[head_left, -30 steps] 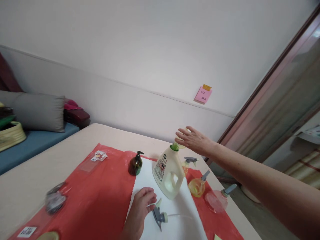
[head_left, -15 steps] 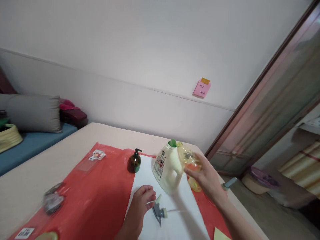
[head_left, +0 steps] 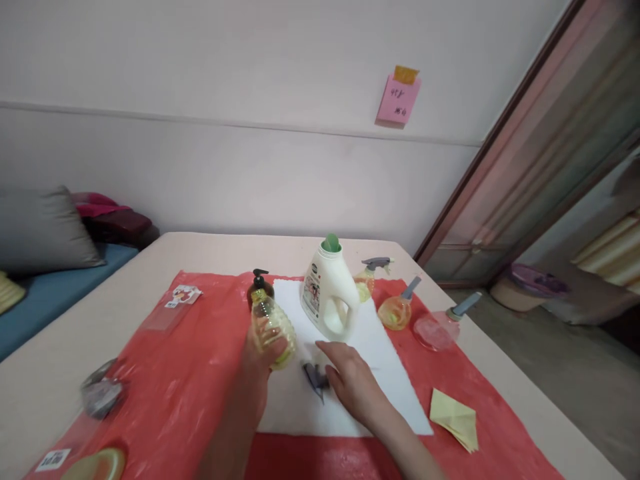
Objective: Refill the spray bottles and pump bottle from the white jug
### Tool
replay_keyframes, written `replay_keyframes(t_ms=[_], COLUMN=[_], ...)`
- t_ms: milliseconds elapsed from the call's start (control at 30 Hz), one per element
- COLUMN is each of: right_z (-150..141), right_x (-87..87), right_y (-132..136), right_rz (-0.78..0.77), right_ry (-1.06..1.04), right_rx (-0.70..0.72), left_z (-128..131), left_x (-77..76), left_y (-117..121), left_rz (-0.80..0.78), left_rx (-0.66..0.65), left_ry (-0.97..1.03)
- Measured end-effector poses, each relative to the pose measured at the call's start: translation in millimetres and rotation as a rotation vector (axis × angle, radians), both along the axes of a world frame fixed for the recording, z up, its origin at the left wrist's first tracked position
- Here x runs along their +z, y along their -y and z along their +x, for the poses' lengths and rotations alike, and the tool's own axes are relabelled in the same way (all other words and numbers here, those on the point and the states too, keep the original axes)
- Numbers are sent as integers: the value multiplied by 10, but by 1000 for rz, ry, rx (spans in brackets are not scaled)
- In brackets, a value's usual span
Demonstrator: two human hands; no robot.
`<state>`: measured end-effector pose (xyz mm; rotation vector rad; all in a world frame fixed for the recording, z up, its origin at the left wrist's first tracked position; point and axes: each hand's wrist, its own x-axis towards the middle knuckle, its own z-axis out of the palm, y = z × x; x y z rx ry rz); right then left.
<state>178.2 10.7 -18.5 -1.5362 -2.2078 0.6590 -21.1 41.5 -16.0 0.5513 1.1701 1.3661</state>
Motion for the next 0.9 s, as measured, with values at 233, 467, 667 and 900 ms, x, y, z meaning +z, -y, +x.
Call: replay_keyframes(t_ms=[233,467,667,900], right_z=[-142,348,737,584], right_x=[-356,100,729,738], right_y=[-66,-160,-32,-33], right_rz=[-31,83,291,145], right_ry=[410,29,-1701,-1836], right_rx=[110,-133,-647,-733], left_z=[67,145,354,468], left_x=[-95,-42,37,-81], left_y=[3,111,305,392], left_rz=[52,53,67,112], left_rx=[14,-14,-182,-285], left_ry=[-159,-308,-520,-731])
